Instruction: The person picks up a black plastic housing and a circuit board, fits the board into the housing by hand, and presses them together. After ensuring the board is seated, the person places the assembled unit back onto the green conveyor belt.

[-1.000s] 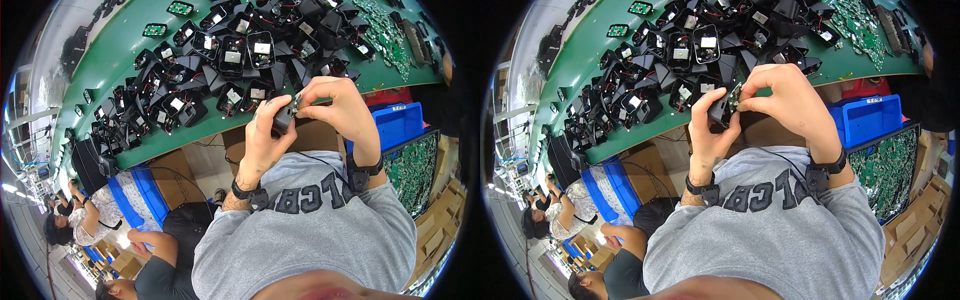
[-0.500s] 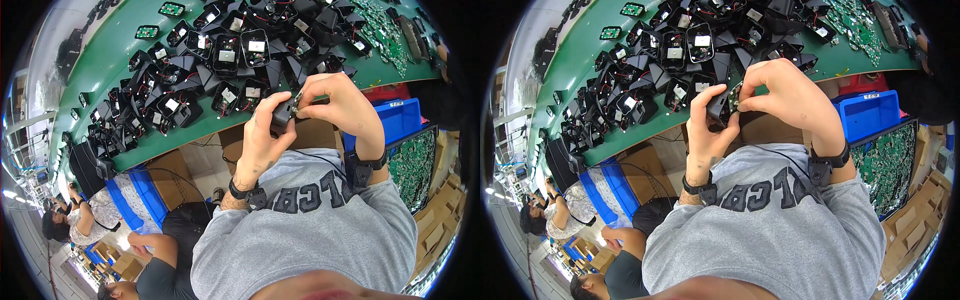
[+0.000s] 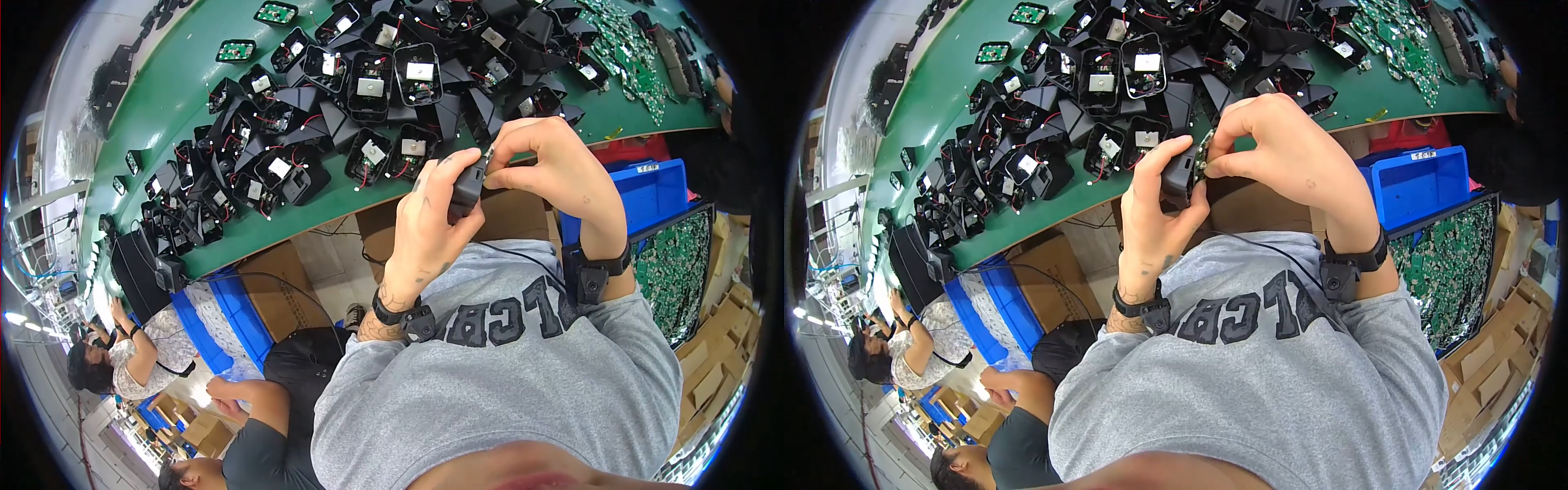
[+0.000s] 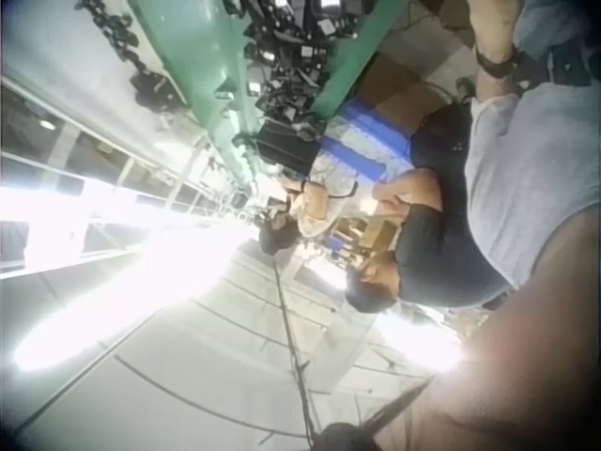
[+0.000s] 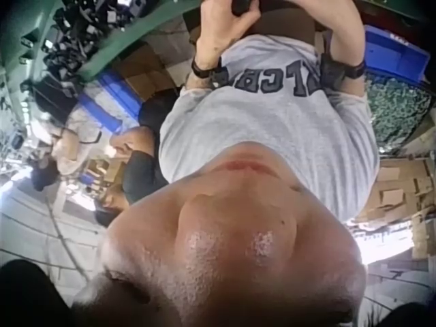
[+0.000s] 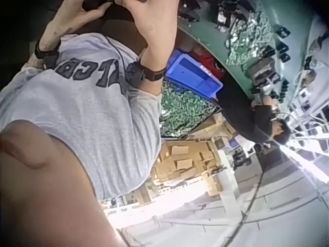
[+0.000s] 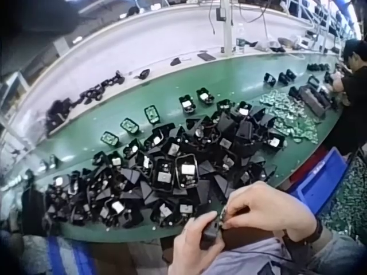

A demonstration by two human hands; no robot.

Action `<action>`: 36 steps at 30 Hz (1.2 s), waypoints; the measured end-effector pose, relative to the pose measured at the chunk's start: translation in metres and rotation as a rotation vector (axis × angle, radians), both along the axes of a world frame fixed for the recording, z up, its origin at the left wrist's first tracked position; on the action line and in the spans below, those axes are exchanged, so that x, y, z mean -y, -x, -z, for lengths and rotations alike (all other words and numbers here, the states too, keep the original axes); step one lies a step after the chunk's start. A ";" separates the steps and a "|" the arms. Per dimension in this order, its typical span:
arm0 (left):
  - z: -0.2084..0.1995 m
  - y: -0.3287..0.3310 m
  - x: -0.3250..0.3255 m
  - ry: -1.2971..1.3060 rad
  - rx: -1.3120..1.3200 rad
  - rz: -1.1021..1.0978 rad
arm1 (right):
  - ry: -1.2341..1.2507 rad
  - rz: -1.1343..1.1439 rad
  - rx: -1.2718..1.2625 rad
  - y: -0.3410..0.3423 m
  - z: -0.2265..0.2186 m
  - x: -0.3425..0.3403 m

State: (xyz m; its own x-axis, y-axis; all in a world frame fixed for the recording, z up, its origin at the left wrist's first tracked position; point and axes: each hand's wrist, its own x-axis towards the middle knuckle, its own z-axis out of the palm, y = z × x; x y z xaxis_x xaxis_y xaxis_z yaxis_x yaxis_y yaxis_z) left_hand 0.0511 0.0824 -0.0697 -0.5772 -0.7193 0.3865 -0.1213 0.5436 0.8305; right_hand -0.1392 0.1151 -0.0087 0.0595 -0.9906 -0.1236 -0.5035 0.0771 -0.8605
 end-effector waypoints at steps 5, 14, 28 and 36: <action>0.000 0.000 -0.001 0.001 0.000 -0.015 | -0.006 0.031 0.030 -0.002 0.003 0.002; 0.005 0.003 -0.005 -0.525 -0.266 -0.017 | 0.083 0.158 0.251 -0.011 0.018 -0.002; 0.000 0.003 0.000 -0.969 -0.418 0.149 | -0.050 0.372 0.668 -0.013 0.048 -0.022; -0.002 -0.004 0.011 -1.212 -0.533 0.328 | -0.181 0.341 1.102 -0.009 0.059 -0.024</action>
State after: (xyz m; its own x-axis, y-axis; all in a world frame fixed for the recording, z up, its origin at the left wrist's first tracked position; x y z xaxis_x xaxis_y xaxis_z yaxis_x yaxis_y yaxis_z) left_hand 0.0550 0.0711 -0.0675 -0.7660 -0.6236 -0.1561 0.3537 -0.6117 0.7076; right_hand -0.1298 0.1388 -0.0674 -0.0432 -0.9490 -0.3122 0.5799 0.2306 -0.7813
